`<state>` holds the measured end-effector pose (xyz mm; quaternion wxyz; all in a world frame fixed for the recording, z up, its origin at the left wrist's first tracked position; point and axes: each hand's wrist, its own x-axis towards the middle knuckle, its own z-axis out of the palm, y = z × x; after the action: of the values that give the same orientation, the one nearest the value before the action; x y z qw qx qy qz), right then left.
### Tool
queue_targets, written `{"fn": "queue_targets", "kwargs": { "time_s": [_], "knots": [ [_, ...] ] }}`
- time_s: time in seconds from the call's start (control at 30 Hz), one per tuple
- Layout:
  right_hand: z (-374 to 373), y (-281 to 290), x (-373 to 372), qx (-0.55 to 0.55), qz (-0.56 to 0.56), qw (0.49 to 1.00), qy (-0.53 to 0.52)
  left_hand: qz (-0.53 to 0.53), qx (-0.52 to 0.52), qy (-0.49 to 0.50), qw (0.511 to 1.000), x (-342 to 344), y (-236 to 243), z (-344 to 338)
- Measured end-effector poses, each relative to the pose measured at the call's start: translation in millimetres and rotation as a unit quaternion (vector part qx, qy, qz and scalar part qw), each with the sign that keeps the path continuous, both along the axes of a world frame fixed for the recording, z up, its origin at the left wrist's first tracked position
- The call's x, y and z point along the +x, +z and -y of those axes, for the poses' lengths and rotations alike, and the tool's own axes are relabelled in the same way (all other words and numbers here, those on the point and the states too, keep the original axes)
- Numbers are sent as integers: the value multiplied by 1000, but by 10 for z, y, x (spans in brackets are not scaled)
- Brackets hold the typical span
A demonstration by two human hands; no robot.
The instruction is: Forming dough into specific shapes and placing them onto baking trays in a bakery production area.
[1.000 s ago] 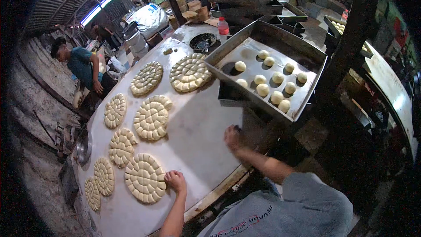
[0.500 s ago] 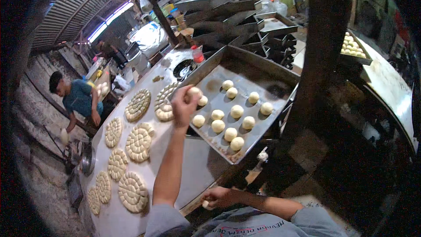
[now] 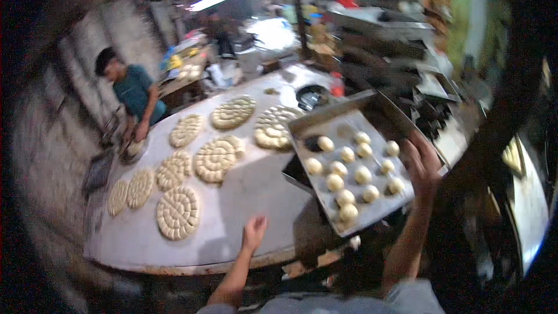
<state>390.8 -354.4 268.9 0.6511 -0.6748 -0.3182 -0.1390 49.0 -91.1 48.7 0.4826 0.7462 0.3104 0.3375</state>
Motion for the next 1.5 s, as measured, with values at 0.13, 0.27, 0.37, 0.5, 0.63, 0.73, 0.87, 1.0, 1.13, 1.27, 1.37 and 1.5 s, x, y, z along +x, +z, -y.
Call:
{"fn": "queue_targets", "kwargs": {
  "time_s": [0.13,0.27,0.37,0.5,0.63,0.73,0.87,1.0,1.13,1.27,1.37,1.5],
  "knots": [
    [-360,-613,-1565,323,-8,946,26,-150,-128,128,972,-1070,-419,486],
    [-1762,-1219,-2417,-101,-334,866,358,-137,-50,190,971,-1632,-302,324],
    [-2496,-2113,-2757,-237,-261,834,425,-96,-92,229,964,-1858,-241,-109],
    [-3065,-2729,-3212,-261,-286,827,408,17,-59,380,923,-2912,-592,-950],
    [-3494,-2949,-3449,-359,41,905,227,-35,-20,483,875,-3978,-816,-1606],
    [-4423,-2702,-3715,-308,-135,889,311,-38,19,521,853,-4188,-872,-2022],
    [-6319,-2470,-3891,-169,139,924,313,-54,-39,525,849,-4246,-778,-2232],
    [-7465,-3276,-3120,-185,329,926,30,-32,-27,482,875,-3991,-740,-2446],
    [-7664,-3174,-2897,-410,-223,851,239,-65,38,469,880,-4028,-735,-2625],
    [-7500,-2678,-3791,-545,174,804,161,-171,30,438,882,-4117,-165,-2718],
    [-7188,-2730,-3616,-431,149,853,254,-116,-61,456,880,-4104,-432,-2842],
    [-6189,-2511,-3806,-217,-237,892,317,102,-200,555,801,-4320,-756,-3092]
  ]
}}
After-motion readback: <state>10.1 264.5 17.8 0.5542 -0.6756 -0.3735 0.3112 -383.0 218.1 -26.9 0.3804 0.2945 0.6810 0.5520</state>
